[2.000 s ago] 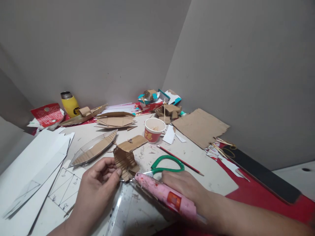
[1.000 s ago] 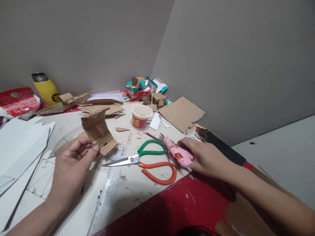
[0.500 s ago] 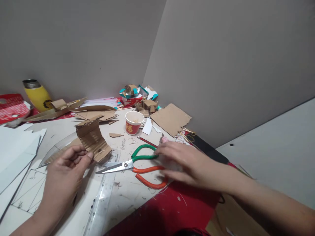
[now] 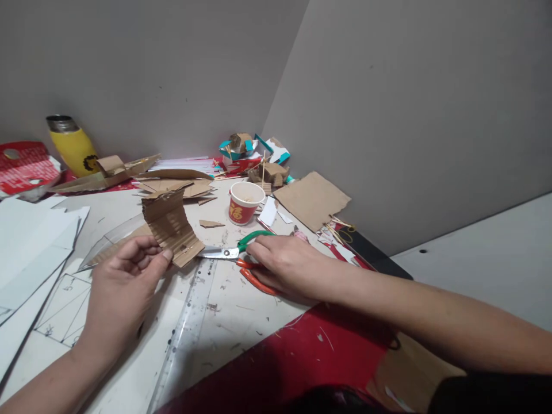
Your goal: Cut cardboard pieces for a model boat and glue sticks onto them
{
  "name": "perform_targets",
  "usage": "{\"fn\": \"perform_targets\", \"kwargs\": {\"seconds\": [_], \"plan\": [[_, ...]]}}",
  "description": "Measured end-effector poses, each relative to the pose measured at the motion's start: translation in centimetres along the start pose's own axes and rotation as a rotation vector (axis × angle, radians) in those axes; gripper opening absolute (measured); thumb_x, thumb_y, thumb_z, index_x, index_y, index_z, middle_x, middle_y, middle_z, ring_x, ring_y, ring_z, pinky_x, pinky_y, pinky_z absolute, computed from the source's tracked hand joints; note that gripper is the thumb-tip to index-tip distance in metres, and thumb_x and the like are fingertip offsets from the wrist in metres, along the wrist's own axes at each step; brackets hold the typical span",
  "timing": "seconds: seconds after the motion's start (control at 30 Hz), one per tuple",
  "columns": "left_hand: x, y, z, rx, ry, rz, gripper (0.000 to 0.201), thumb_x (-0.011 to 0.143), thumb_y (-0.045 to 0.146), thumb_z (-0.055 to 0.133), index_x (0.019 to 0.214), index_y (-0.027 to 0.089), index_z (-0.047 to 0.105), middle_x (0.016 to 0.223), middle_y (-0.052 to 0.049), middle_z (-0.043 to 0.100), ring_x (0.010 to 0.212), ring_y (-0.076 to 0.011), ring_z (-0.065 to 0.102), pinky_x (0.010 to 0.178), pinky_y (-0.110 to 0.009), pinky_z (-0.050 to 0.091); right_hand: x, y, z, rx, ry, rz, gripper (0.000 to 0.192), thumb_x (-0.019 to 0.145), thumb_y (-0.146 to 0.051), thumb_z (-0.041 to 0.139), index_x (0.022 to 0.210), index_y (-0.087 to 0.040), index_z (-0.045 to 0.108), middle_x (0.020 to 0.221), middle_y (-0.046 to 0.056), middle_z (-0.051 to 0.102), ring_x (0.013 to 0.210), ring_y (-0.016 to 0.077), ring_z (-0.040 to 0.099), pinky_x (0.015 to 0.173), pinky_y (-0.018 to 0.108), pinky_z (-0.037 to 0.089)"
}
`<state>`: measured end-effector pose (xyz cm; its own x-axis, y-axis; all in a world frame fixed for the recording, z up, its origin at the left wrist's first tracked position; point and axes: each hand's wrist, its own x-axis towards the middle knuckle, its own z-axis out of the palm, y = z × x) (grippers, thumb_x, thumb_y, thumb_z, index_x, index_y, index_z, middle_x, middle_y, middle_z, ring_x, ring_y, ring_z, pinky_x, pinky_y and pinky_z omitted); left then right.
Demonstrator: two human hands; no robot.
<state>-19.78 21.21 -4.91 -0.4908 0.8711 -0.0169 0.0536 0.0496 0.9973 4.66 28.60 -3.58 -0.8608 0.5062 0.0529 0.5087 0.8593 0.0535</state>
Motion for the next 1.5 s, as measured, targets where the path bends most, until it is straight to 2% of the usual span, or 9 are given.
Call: {"fn": "perform_targets", "kwargs": {"seconds": [0.1,0.23,0.4,0.53,0.77,0.93,1.03,1.2,1.5], "plan": [[0.0,0.0,0.0,0.006,0.000,-0.002,0.020,0.063,0.030,0.077,0.080,0.025,0.068,0.073,0.000,0.066,0.068,-0.0167,0.061,0.064,-0.026,0.053,-0.1,-0.7,-0.4,0.105,0.009,-0.030,0.021,0.093,-0.025,0.041,0.083,-0.014,0.055,0.079,0.007,0.056,0.069,0.0146,0.046,0.059,0.027,0.032],[0.0,-0.1,0.1,0.020,-0.002,-0.001,0.023,0.063,0.032,0.077,0.082,0.024,0.067,0.074,0.001,0.066,0.067,-0.0150,0.061,0.063,-0.023,0.052,0.0,-2.5,-1.3,0.282,-0.204,-0.112,0.018,0.090,-0.020,0.047,0.076,-0.014,0.057,0.075,0.004,0.058,0.065,0.0118,0.048,0.061,0.024,0.036],[0.0,-0.4,0.2,-0.009,-0.056,0.025,0.023,0.063,0.030,0.076,0.082,0.019,0.066,0.074,0.001,0.067,0.067,-0.0135,0.061,0.063,-0.022,0.051,0.9,-3.8,-1.8,0.200,-0.371,-0.115,0.012,0.077,-0.005,0.052,0.077,-0.013,0.060,0.075,0.005,0.063,0.062,0.0129,0.051,0.057,0.025,0.037],[-0.1,-0.8,0.1,-0.046,-0.101,0.039,0.018,0.067,0.028,0.072,0.080,0.019,0.064,0.073,0.002,0.066,0.065,-0.0118,0.060,0.061,-0.020,0.051,1.2,-4.1,-1.5,0.072,-0.349,-0.196,0.020,0.067,0.000,0.051,0.077,-0.013,0.062,0.073,0.007,0.064,0.059,0.0159,0.052,0.053,0.029,0.035],[-0.2,-1.0,0.0,-0.045,-0.120,0.015,0.020,0.067,0.028,0.072,0.082,0.017,0.064,0.071,0.002,0.064,0.064,-0.0112,0.059,0.061,-0.020,0.050,1.1,-3.8,-1.3,0.194,-0.303,-0.150,0.019,0.074,-0.004,0.050,0.070,-0.019,0.061,0.066,0.003,0.060,0.058,0.0148,0.051,0.055,0.027,0.039],[-0.1,-0.8,0.2,-0.134,-0.154,-0.092,0.020,0.065,0.026,0.074,0.078,0.016,0.062,0.063,0.004,0.061,0.058,-0.0092,0.057,0.055,-0.017,0.047,1.7,-3.4,-1.6,0.200,-0.341,-0.172,0.014,0.066,-0.002,0.054,0.068,-0.015,0.059,0.066,0.003,0.059,0.055,0.0125,0.048,0.052,0.025,0.035],[-0.2,-0.9,0.3,-0.202,-0.196,-0.138,0.022,0.065,0.027,0.075,0.077,0.016,0.060,0.061,0.004,0.061,0.055,-0.0091,0.057,0.055,-0.019,0.047,2.4,-3.2,-2.6,0.359,-0.239,-0.032,0.012,0.074,-0.006,0.051,0.070,-0.014,0.058,0.064,0.001,0.058,0.053,0.0093,0.044,0.052,0.022,0.034],[-0.4,-1.1,0.5,-0.190,-0.235,-0.131,0.023,0.066,0.026,0.074,0.081,0.015,0.061,0.071,0.000,0.065,0.064,-0.0123,0.061,0.063,-0.023,0.050,3.9,-3.3,-3.5,1.036,0.045,0.335,0.013,0.080,-0.023,0.055,0.071,-0.014,0.059,0.056,-0.003,0.049,0.052,0.0077,0.041,0.048,0.019,0.035],[-0.7,-1.1,0.6,-0.167,-0.320,-0.146,0.023,0.068,0.025,0.071,0.085,0.016,0.060,0.077,-0.001,0.065,0.070,-0.0153,0.061,0.071,-0.029,0.050,5.6,-3.8,-1.3,1.216,0.217,0.342,0.011,0.076,-0.023,0.061,0.070,-0.014,0.062,0.062,-0.001,0.059,0.058,0.0091,0.048,0.055,0.022,0.040]]}}
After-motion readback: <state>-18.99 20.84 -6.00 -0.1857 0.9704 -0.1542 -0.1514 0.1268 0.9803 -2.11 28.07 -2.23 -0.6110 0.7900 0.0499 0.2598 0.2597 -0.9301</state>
